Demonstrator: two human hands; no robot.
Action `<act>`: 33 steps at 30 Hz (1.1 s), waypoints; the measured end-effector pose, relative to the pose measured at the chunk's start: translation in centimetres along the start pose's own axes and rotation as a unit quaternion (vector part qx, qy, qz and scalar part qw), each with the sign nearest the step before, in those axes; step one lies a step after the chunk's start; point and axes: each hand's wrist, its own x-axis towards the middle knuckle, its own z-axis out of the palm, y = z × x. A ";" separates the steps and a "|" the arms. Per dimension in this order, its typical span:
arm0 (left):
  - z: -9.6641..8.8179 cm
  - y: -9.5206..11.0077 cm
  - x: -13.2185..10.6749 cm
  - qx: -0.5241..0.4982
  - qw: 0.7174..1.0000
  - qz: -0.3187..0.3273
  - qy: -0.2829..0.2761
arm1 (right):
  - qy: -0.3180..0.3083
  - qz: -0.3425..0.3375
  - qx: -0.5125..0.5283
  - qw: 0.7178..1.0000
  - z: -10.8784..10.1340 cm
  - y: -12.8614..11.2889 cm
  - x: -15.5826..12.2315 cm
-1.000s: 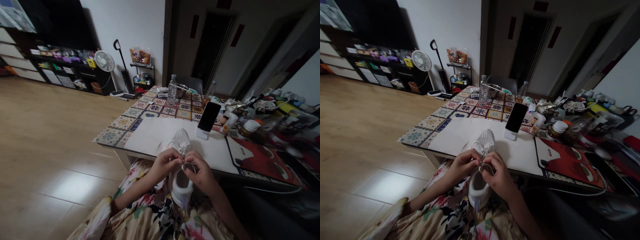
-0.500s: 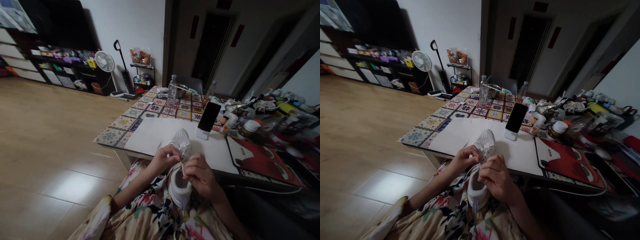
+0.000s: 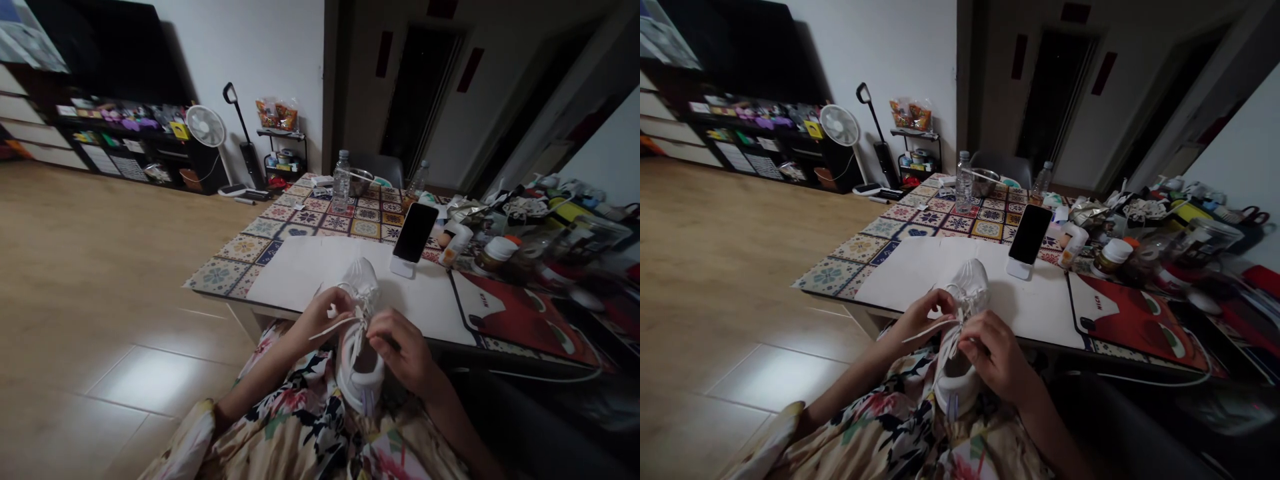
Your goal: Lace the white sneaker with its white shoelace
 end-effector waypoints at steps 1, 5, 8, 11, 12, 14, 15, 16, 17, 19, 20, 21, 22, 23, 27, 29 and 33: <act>-0.3 0.5 -0.3 -0.011 0.999 -0.006 -0.033 | 0.003 0.013 -0.031 0.999 0.1 -0.2 0.0; -1.2 2.1 -1.2 -0.068 0.985 -0.010 -0.156 | -0.023 0.040 -0.127 0.991 0.5 -0.5 0.2; -1.2 2.4 -1.3 -0.127 0.979 -0.032 -0.158 | -0.006 0.040 -0.157 0.987 0.8 -0.4 0.2; -0.9 2.2 -1.1 -0.170 0.975 -0.047 -0.132 | -0.002 0.038 -0.175 0.984 0.9 -0.2 0.3; -0.8 2.1 -1.1 -0.179 0.975 -0.047 -0.125 | -0.007 0.034 -0.180 0.983 0.9 -0.1 0.3; -0.7 1.8 -1.1 -0.194 0.972 -0.049 -0.119 | -0.016 0.020 -0.189 0.982 0.8 -0.1 0.5; -0.6 1.7 -1.2 -0.202 0.971 -0.054 -0.118 | -0.019 0.012 -0.191 0.981 0.8 -0.1 0.5; -0.6 1.5 -1.2 -0.210 0.969 -0.062 -0.116 | -0.019 0.005 -0.190 0.982 0.8 -0.1 0.6; -0.6 1.4 -1.2 -0.217 0.967 -0.068 -0.114 | -0.017 -0.001 -0.185 0.983 0.9 -0.2 0.7; -0.5 1.2 -1.2 -0.223 0.965 -0.070 -0.116 | -0.001 -0.010 -0.157 0.988 0.9 -0.4 0.8; -0.5 1.1 -1.3 -0.218 0.967 -0.063 -0.120 | 0.011 -0.013 -0.132 0.991 0.8 -0.6 0.8; -0.5 1.1 -1.3 -0.205 0.970 -0.050 -0.123 | 0.020 -0.012 -0.100 0.995 0.7 -1.0 0.7; -0.5 1.1 -1.3 -0.183 0.975 -0.032 -0.123 | 0.021 -0.013 -0.058 0.998 0.5 -1.4 0.6; -0.5 1.2 -1.3 -0.151 0.981 -0.012 -0.121 | 0.009 -0.017 -0.006 1.000 0.3 -1.9 0.5; -0.3 1.9 -1.3 -0.006 0.993 0.055 -0.106 | -0.124 -0.091 0.200 0.968 -1.1 -3.6 -0.4; -0.1 2.2 -1.3 0.031 0.993 0.067 -0.097 | -0.132 -0.082 0.201 0.967 -1.5 -3.4 -0.8; 0.5 2.0 -1.3 0.049 0.994 0.060 -0.079 | -0.020 0.077 0.036 0.996 -1.5 -1.1 -0.7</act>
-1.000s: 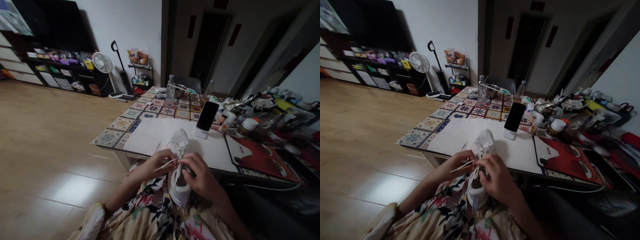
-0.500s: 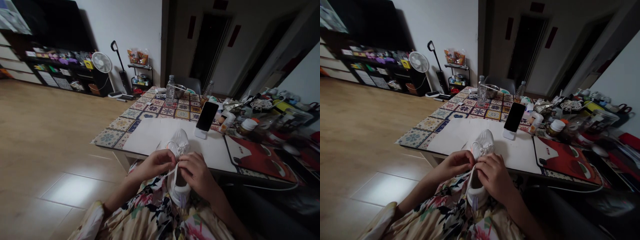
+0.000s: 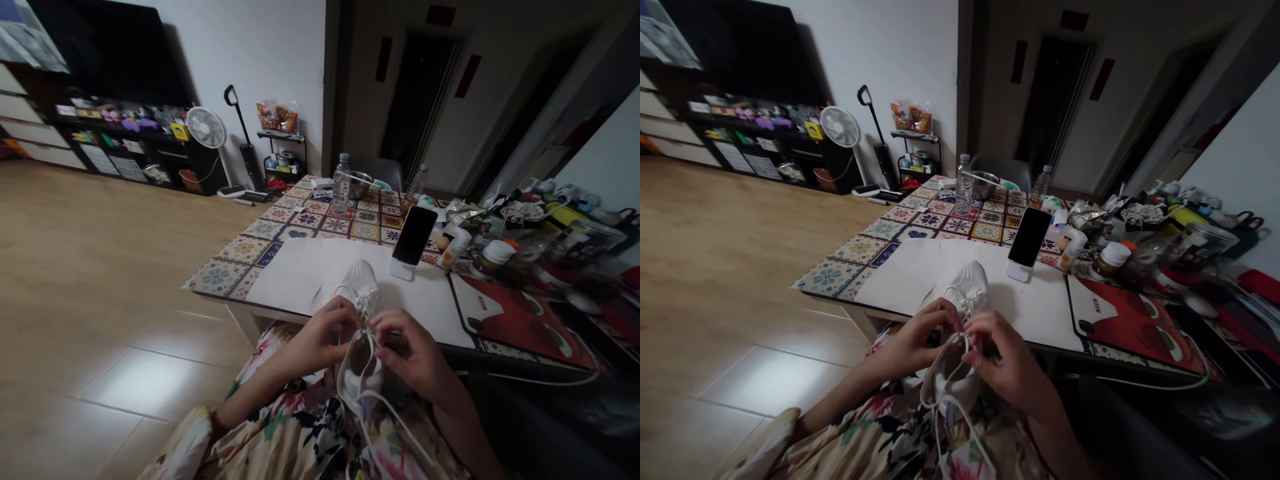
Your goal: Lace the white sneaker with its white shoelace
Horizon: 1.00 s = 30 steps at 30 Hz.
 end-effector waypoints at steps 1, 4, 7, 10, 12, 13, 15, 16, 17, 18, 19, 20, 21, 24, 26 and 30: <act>0.2 -0.1 0.0 0.000 1.000 0.002 0.001 | 0.004 0.021 -0.037 0.999 0.1 0.6 0.2; 0.7 -0.3 0.1 -0.007 1.000 0.013 0.008 | -0.029 0.012 -0.101 0.994 0.5 1.4 0.9; 1.0 -0.2 0.2 -0.027 0.999 0.013 0.009 | -0.023 -0.015 -0.122 0.992 0.9 1.3 1.1; 1.0 0.0 0.2 -0.046 0.999 0.011 0.016 | -0.013 -0.013 -0.121 0.992 1.2 1.0 1.2; 0.9 0.1 0.2 -0.052 0.998 0.011 0.019 | -0.010 -0.009 -0.116 0.993 1.3 1.0 1.2; 0.9 0.1 0.2 -0.056 0.998 0.011 0.018 | -0.009 -0.008 -0.114 0.993 1.4 1.1 1.2; 0.8 0.1 0.2 -0.071 0.997 0.015 0.013 | -0.011 -0.007 -0.108 0.994 1.5 1.3 1.1; 0.9 0.1 0.3 -0.080 0.997 0.016 0.010 | -0.010 -0.007 -0.102 0.995 1.5 1.4 1.1; 0.9 0.0 0.3 -0.088 0.996 0.016 0.008 | -0.007 -0.008 -0.093 0.996 1.6 1.5 1.1; 0.9 0.0 0.3 -0.096 0.995 0.014 0.007 | -0.003 -0.008 -0.082 0.997 1.6 1.6 1.1; 0.8 -0.1 0.3 -0.103 0.995 0.010 0.006 | -0.002 -0.006 -0.074 0.997 1.6 1.6 1.1; 0.8 -0.2 0.3 -0.112 0.994 0.006 0.003 | -0.004 -0.003 -0.066 0.998 1.6 1.7 1.1; 0.8 -0.3 0.3 -0.124 0.992 0.001 0.001 | -0.009 0.001 -0.061 0.998 1.5 1.7 1.1; 0.5 -0.7 0.3 -0.187 0.982 -0.016 -0.012 | -0.040 0.021 -0.039 0.998 1.0 1.7 1.1; 0.3 -1.0 0.2 -0.240 0.970 -0.030 -0.015 | -0.057 0.024 -0.007 0.998 0.7 1.9 1.0; -0.5 -1.8 -0.5 -0.315 0.948 -0.038 0.014 | -0.064 -0.004 0.061 0.996 -0.1 3.1 0.4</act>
